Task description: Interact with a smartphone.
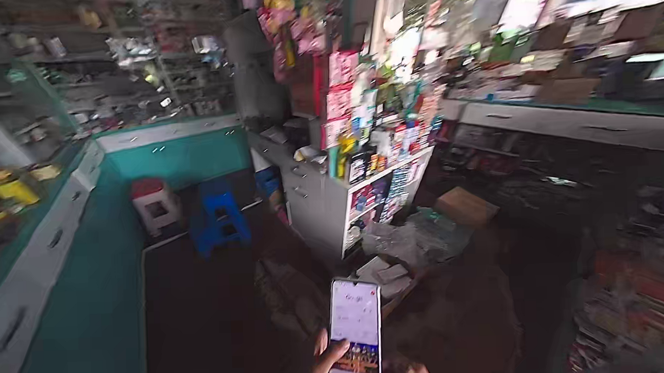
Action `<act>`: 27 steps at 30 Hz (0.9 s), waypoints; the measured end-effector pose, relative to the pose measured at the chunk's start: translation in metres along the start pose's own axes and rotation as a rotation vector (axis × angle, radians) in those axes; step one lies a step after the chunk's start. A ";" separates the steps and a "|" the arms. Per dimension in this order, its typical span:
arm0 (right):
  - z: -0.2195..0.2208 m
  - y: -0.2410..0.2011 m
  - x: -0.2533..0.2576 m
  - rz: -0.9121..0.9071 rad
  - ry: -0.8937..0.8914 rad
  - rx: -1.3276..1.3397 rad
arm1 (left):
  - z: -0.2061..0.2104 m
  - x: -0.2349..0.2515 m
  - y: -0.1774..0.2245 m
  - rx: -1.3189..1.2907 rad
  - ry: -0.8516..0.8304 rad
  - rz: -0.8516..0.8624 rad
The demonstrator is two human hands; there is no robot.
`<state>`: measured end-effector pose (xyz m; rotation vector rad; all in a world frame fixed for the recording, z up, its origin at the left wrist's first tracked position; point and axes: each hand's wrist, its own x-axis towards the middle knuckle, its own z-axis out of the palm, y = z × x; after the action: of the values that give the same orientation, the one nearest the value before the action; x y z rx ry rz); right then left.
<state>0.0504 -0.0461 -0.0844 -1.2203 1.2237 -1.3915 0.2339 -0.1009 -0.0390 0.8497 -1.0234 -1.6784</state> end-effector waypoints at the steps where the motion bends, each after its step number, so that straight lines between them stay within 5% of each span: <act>1: 0.004 -0.005 0.006 -0.026 -0.074 0.091 | -0.002 -0.003 0.006 -0.001 0.044 0.004; 4: 0.017 -0.016 0.022 -0.020 -0.326 0.269 | -0.011 -0.010 0.014 -0.044 0.109 0.102; 11: 0.062 -0.030 0.037 -0.225 -0.541 0.017 | -0.035 -0.024 0.031 -0.083 0.241 0.299; 27: 0.148 -0.023 0.074 -0.047 -0.608 0.068 | -0.123 0.004 0.063 -0.141 0.264 0.239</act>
<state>0.1879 -0.1332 -0.0493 -1.4845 0.7195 -0.9716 0.3642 -0.1462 -0.0321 0.7977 -0.7826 -1.3770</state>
